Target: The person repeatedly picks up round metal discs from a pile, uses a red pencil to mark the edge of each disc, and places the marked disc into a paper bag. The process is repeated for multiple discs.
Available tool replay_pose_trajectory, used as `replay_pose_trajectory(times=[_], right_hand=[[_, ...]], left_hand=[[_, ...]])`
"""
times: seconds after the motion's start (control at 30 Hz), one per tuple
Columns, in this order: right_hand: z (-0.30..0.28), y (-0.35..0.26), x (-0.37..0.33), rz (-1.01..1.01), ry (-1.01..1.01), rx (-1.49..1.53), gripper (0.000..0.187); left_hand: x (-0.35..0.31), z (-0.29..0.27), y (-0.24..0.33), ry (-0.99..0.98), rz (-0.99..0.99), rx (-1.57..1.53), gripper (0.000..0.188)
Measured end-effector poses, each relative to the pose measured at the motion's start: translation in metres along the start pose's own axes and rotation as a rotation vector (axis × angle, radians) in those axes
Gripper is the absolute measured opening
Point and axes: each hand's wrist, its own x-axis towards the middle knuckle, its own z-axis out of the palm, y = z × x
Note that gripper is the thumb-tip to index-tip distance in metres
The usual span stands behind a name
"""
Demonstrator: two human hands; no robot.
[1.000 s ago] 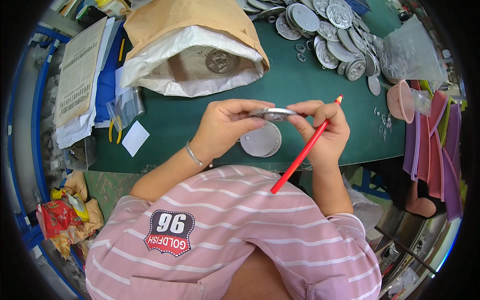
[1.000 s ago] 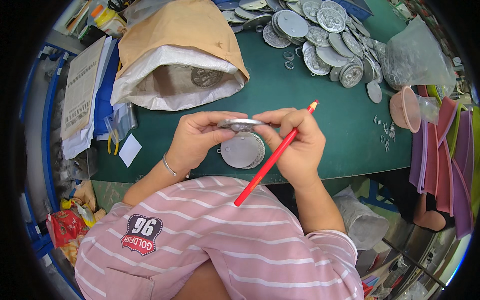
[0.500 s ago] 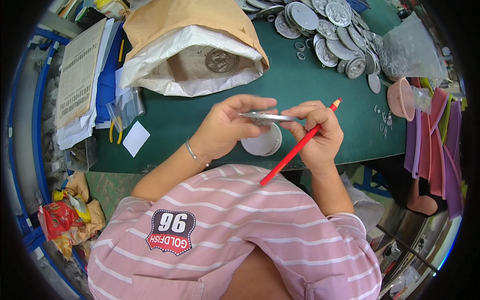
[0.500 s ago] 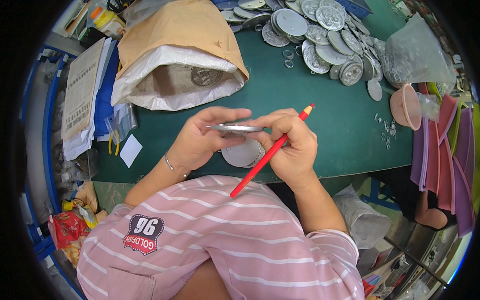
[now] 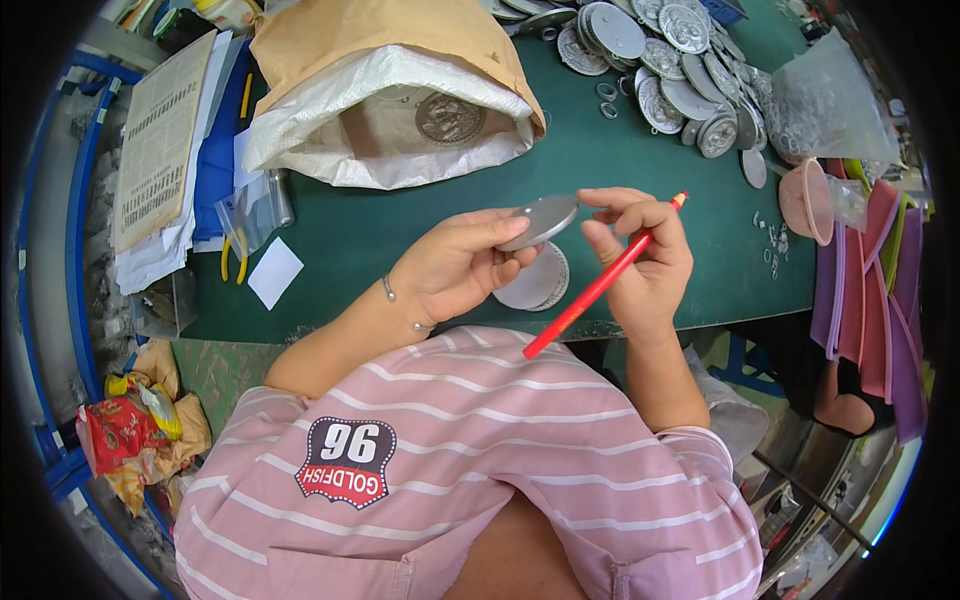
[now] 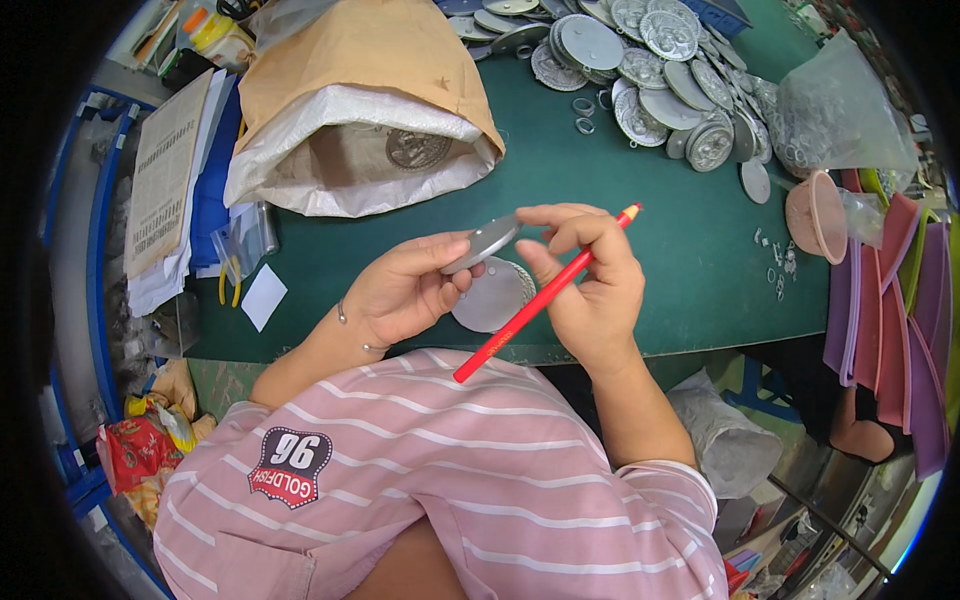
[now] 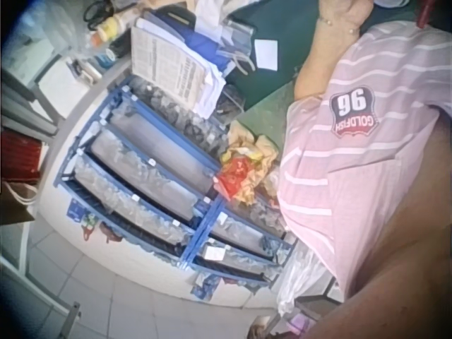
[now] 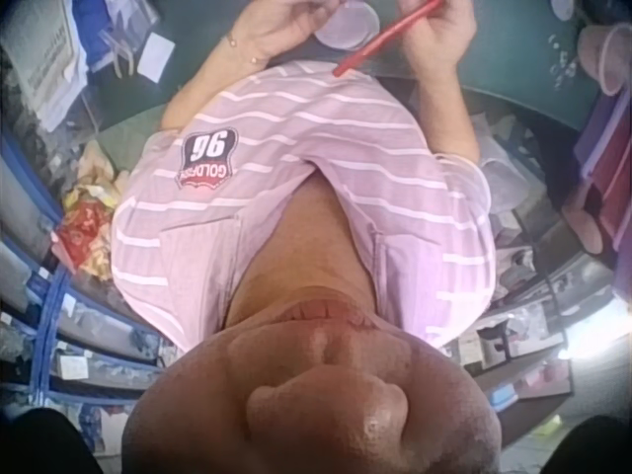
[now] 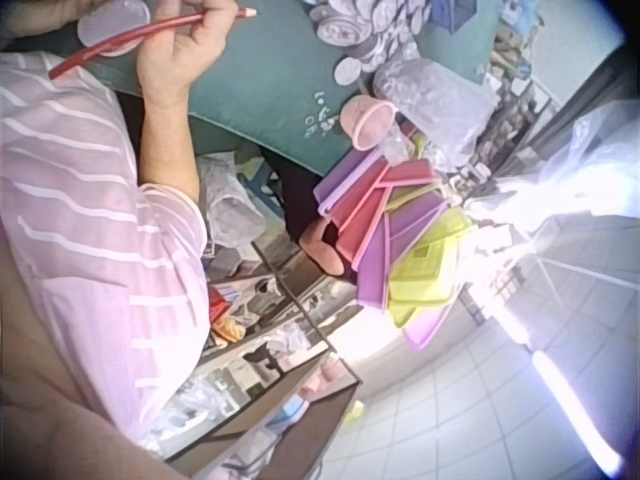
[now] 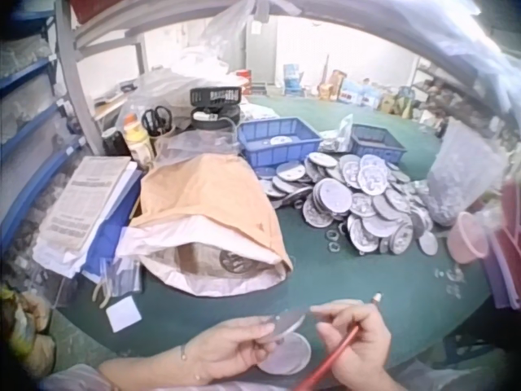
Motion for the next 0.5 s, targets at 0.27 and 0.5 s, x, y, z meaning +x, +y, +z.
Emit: replay_pose_trajectory(times=[0.27,0.5], right_hand=[[0.010,-0.003,-0.010,0.235,0.034,0.269,0.012],[0.017,-0.006,-0.011,0.200,0.010,0.264,0.031]], left_hand=[[-0.002,0.005,-0.002,0.016,0.134,0.087,0.044],[-0.004,0.010,-0.001,-0.006,0.228,0.224,0.052]])
